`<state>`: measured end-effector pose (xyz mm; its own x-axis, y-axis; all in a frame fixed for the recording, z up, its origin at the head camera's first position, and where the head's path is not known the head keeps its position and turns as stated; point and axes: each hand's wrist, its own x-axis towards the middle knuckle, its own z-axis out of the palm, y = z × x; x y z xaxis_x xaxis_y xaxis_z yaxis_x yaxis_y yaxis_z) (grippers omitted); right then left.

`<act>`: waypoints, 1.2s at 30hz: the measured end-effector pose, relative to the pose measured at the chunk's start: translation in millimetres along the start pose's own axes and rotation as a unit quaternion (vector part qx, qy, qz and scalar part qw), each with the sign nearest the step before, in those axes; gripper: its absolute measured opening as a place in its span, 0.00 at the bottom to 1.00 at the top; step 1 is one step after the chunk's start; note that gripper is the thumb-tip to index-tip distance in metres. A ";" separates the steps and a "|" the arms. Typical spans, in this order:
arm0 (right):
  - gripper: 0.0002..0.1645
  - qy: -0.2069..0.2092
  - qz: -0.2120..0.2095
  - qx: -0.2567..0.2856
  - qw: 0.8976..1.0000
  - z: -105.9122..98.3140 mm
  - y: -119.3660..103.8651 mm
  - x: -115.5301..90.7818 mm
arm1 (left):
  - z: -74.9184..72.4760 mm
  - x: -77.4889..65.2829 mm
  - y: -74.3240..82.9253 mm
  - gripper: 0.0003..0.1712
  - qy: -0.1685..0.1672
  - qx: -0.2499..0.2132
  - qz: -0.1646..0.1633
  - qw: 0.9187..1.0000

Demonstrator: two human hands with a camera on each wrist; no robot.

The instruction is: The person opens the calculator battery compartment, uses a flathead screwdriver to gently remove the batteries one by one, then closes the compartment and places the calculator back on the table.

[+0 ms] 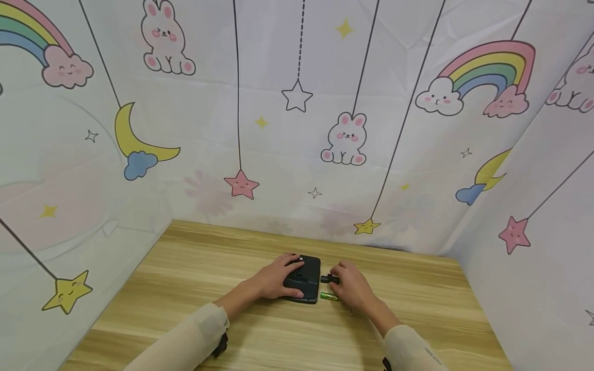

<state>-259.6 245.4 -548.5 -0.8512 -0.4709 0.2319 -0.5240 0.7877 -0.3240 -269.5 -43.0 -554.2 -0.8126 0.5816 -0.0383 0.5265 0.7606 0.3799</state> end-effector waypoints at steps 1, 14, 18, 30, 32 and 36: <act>0.15 -0.001 0.001 0.000 1.000 0.3 0.2 0.2 | 0.1 0.0 0.0 0.54 0.000 0.000 0.000 1.000; 0.14 -0.006 0.001 -0.006 1.000 4.9 -1.8 3.5 | 1.3 0.1 -1.0 0.55 0.000 0.001 0.001 1.000; 0.14 -0.005 -0.001 -0.008 1.000 6.3 -1.9 3.2 | 1.3 0.3 -0.9 0.55 -0.001 0.000 0.001 1.000; 0.13 -0.011 0.022 0.000 1.000 6.3 -2.6 3.5 | 2.0 1.2 -0.7 0.55 -0.004 -0.002 -0.002 1.000; 0.13 -0.012 0.020 -0.004 1.000 6.2 -2.8 3.7 | 2.0 1.1 -0.6 0.55 -0.003 -0.003 -0.003 1.000; 0.12 -0.013 0.015 -0.011 1.000 5.9 -2.6 4.0 | 1.8 0.9 -0.4 0.55 -0.001 -0.003 -0.003 1.000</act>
<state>-261.9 239.2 -552.1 -0.8676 -0.4560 0.1985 -0.4969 0.8102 -0.3109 -270.0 -42.2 -556.1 -0.8146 0.5784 -0.0428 0.5205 0.7616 0.3859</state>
